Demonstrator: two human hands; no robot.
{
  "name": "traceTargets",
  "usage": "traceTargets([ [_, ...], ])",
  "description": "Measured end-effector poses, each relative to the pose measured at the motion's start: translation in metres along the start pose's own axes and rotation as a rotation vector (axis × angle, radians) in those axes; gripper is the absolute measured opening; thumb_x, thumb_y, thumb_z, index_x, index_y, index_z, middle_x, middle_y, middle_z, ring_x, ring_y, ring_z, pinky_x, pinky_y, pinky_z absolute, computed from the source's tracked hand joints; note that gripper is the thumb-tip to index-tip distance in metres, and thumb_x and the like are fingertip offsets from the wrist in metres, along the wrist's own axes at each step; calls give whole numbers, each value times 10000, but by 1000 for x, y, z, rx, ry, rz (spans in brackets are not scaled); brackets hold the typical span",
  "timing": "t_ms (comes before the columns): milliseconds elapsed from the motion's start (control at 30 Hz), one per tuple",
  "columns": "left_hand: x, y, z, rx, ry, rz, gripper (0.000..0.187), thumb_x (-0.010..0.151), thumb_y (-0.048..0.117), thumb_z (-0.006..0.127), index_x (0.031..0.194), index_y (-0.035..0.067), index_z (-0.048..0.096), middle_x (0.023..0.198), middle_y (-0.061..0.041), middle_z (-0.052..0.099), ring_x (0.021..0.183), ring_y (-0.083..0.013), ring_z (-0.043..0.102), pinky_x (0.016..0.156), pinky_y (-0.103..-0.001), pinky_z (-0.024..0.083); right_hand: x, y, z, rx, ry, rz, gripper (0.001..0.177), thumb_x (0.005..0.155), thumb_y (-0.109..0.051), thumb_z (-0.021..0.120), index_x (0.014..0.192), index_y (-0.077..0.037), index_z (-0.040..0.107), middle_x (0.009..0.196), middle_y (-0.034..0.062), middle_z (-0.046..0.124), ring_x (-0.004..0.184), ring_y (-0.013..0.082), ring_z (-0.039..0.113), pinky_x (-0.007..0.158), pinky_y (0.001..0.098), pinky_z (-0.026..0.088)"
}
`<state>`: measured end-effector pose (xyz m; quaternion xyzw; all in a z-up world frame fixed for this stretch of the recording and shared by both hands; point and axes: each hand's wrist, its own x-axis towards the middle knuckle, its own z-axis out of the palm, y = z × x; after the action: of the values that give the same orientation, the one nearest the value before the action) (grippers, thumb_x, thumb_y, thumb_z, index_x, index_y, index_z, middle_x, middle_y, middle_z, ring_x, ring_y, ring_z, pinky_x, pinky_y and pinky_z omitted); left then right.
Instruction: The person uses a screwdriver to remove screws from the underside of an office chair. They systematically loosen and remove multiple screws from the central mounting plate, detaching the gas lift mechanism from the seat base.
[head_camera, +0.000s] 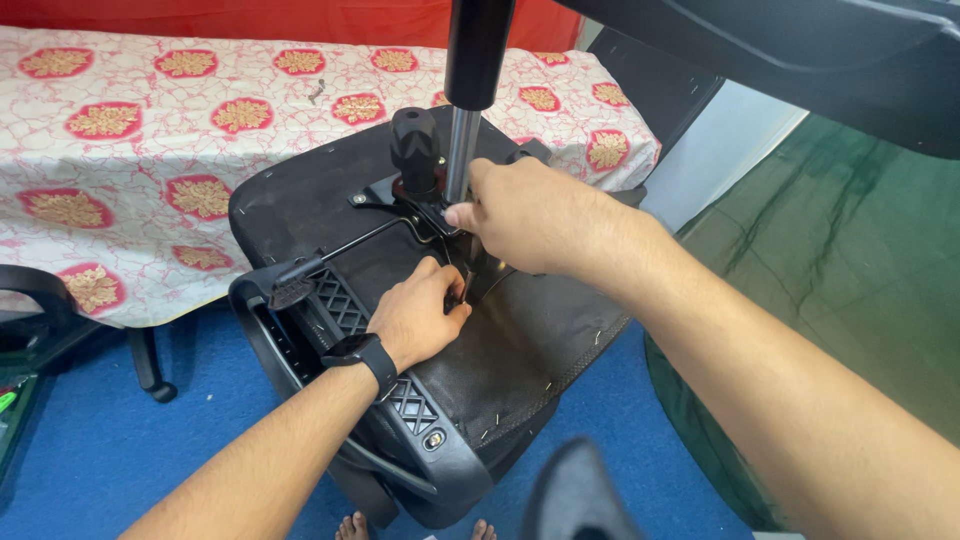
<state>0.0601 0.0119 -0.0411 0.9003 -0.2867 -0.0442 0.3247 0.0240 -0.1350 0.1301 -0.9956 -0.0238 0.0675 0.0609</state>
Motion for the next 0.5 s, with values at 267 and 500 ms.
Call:
traceTargets([
  [267,-1,4,-2,-10,-23,-53,236,852,280,721,987,97,657,1068,-82,605,909,-316,692,822,-450,534,3,3,4,-3,28,-40,527,957,-405,695,1169,43,518,1072,313,663,1039,456,680,879,509,552],
  [500,0,4,-3,-21,-22,-48,248,836,278,730,997,99,670,1069,-71,611,919,-304,696,838,-440,535,4,13,4,165,74,-547,490,784,-202,703,1255,-91,633,1088,239,622,917,406,695,757,463,577],
])
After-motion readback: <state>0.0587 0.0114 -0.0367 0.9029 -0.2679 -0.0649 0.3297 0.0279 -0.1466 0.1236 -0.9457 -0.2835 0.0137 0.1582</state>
